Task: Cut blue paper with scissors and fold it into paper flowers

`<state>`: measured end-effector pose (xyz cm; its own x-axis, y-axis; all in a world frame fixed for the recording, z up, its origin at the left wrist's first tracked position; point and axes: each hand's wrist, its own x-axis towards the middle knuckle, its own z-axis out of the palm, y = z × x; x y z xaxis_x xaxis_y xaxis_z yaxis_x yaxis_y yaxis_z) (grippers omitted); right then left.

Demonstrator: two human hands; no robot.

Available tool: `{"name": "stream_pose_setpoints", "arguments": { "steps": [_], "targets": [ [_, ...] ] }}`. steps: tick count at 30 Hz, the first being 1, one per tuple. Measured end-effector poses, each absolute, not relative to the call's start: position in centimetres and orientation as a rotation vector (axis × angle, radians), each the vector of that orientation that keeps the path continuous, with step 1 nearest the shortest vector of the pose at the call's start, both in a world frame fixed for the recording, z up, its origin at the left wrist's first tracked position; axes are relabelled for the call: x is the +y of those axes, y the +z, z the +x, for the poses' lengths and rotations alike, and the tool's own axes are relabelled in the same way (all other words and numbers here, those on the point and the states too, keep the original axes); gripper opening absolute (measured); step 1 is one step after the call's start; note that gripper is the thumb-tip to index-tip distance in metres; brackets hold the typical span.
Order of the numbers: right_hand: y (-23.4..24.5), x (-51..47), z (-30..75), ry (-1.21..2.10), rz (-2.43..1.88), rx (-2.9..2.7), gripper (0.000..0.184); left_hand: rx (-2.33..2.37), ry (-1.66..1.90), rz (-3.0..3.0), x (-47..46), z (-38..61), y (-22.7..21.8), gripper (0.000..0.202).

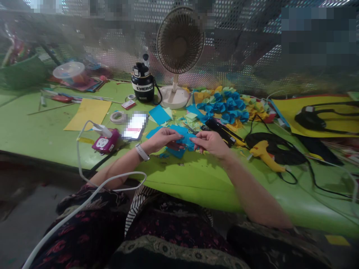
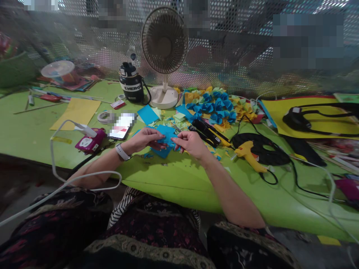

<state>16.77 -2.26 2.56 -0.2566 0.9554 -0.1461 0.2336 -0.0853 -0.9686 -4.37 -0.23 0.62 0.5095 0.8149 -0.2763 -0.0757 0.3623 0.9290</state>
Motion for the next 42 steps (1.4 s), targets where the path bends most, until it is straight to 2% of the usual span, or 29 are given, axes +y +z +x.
{"name": "stream_pose_setpoints", "arguments": {
  "steps": [4, 13, 42],
  "targets": [
    [2.6, -2.32, 16.8, 1.381, -1.331, -1.527, 0.044, 0.849, 0.7, 1.08, -0.15, -4.49, 0.47, 0.034],
    [2.68, -2.45, 16.69, 1.369, -1.352, -1.547, 0.041, 0.876, 0.682, 1.133, -0.03, -4.47, 0.12, 0.026],
    [2.52, -2.19, 16.82, 1.405, -1.337, -1.512, 0.042, 0.817, 0.658, 1.096, 0.12, -4.6, 0.04, 0.026]
  ]
}}
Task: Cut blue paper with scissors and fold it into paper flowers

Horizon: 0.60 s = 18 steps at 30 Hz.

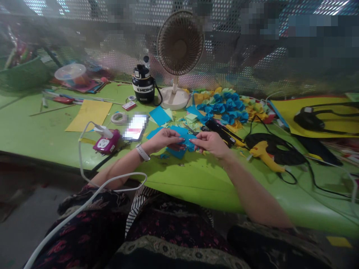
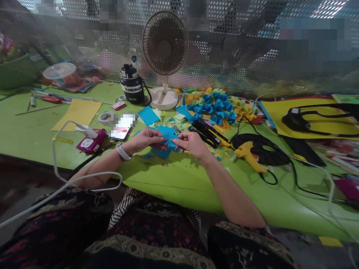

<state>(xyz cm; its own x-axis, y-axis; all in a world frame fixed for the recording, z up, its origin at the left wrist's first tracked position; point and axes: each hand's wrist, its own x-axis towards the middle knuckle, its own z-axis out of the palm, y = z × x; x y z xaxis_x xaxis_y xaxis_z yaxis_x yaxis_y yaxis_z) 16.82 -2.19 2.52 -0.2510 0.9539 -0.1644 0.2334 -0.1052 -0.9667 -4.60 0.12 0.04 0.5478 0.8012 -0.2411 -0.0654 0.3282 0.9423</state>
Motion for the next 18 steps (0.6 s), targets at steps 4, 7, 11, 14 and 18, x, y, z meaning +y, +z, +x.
{"name": "stream_pose_setpoints", "arguments": {
  "steps": [4, 7, 11, 14, 18],
  "targets": [
    [2.51, -2.13, 16.83, 1.406, -1.341, -1.497, 0.043, 0.827, 0.664, 1.091, 0.03, -4.54, 0.27, 0.028],
    [2.52, -2.09, 16.84, 1.412, -1.338, -1.5, 0.044, 0.83, 0.674, 1.085, -0.02, -4.48, 0.34, 0.03],
    [2.5, -2.0, 16.84, 1.424, -1.339, -1.5, 0.044, 0.844, 0.684, 1.101, 0.08, -4.46, 0.2, 0.029],
    [2.43, -1.89, 16.9, 1.44, -1.342, -1.493, 0.044, 0.85, 0.681, 1.103, 0.2, -4.52, 0.12, 0.028],
    [2.28, -1.72, 17.0, 1.446, -1.342, -1.493, 0.044, 0.853, 0.672, 1.083, 0.29, -4.63, 0.17, 0.028]
  ]
}}
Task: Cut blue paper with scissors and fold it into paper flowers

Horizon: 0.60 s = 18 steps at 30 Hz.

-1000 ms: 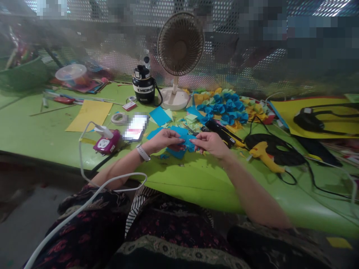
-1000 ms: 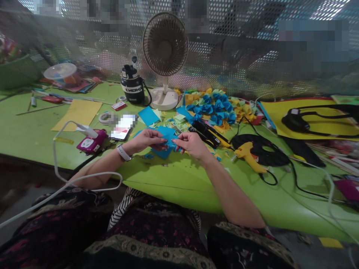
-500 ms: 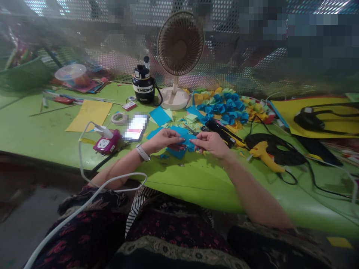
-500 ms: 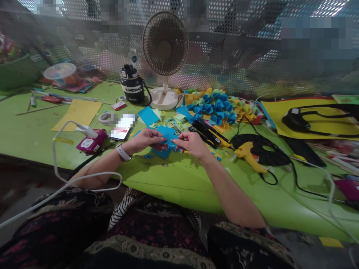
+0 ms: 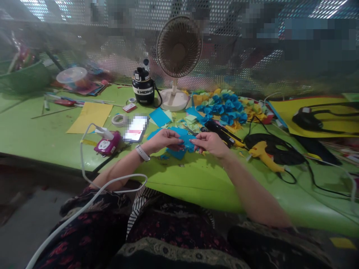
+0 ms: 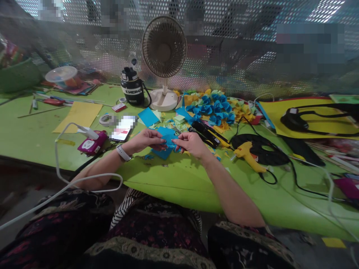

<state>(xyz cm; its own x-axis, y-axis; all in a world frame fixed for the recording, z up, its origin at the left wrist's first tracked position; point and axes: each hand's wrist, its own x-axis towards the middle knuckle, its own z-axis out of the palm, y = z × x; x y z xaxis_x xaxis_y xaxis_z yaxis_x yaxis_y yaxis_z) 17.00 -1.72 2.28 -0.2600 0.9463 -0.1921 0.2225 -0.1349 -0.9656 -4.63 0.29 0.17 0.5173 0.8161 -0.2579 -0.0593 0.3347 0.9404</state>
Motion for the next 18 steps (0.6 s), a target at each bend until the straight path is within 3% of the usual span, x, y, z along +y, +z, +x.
{"name": "stream_pose_setpoints", "arguments": {
  "steps": [10, 13, 16, 18],
  "targets": [
    [2.1, -0.8, 19.0, 1.281, -1.365, -1.566, 0.043, 0.878, 0.704, 1.108, 0.5, -4.8, 0.0, 0.018],
    [2.3, 0.3, 21.4, 0.951, -1.431, -1.563, 0.037, 0.89, 0.655, 1.111, 0.6, -4.8, 0.0, 0.016],
    [2.1, 1.6, 23.8, 0.383, -1.593, -1.705, 0.027, 0.891, 0.601, 1.112, 0.6, -4.8, -0.2, 0.017],
    [1.5, 2.4, 24.9, 0.149, -1.739, -1.834, 0.034, 0.892, 0.583, 1.107, 0.5, -4.7, -0.2, 0.019]
  ]
}}
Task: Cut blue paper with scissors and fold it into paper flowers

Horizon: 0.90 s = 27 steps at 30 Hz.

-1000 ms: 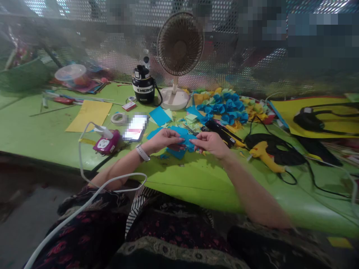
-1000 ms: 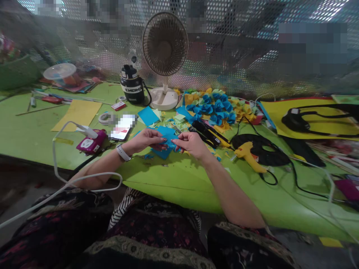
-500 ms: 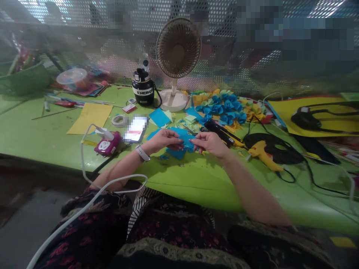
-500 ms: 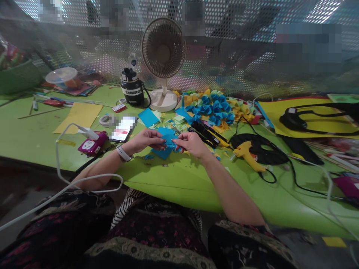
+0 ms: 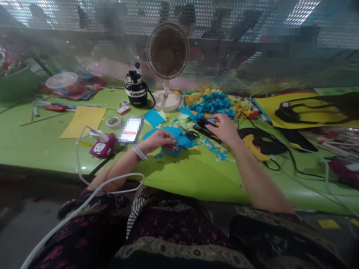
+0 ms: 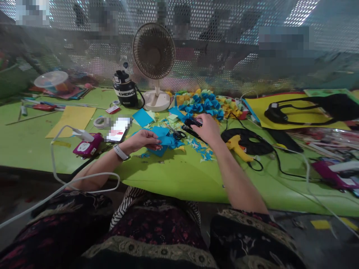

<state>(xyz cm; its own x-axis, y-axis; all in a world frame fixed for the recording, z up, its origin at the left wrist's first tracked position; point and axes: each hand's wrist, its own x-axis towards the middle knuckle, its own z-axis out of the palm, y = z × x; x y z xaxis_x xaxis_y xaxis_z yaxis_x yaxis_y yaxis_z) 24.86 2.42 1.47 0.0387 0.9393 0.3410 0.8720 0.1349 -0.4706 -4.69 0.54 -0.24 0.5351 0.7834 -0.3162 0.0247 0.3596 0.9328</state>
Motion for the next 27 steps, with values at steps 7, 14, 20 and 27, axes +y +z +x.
{"name": "stream_pose_setpoints", "arguments": {
  "steps": [7, 14, 20, 27],
  "targets": [
    [-1.0, 3.6, 25.7, 0.16, -1.914, -2.013, 0.04, 0.891, 0.515, 1.106, 0.4, -4.4, -0.5, 0.025],
    [2.1, 0.3, 26.7, 0.168, -1.608, -2.102, 0.041, 0.908, 0.586, 1.05, 1.1, -4.8, -0.8, 0.022],
    [1.9, -5.1, 25.4, 0.475, -1.417, -2.465, 0.034, 0.976, 0.655, 1.036, 0.9, -4.3, -0.5, 0.014],
    [0.3, -7.1, 24.2, 0.366, -1.456, -2.449, 0.036, 1.043, 0.573, 1.059, -0.6, -2.5, -1.3, 0.019]
  ]
}}
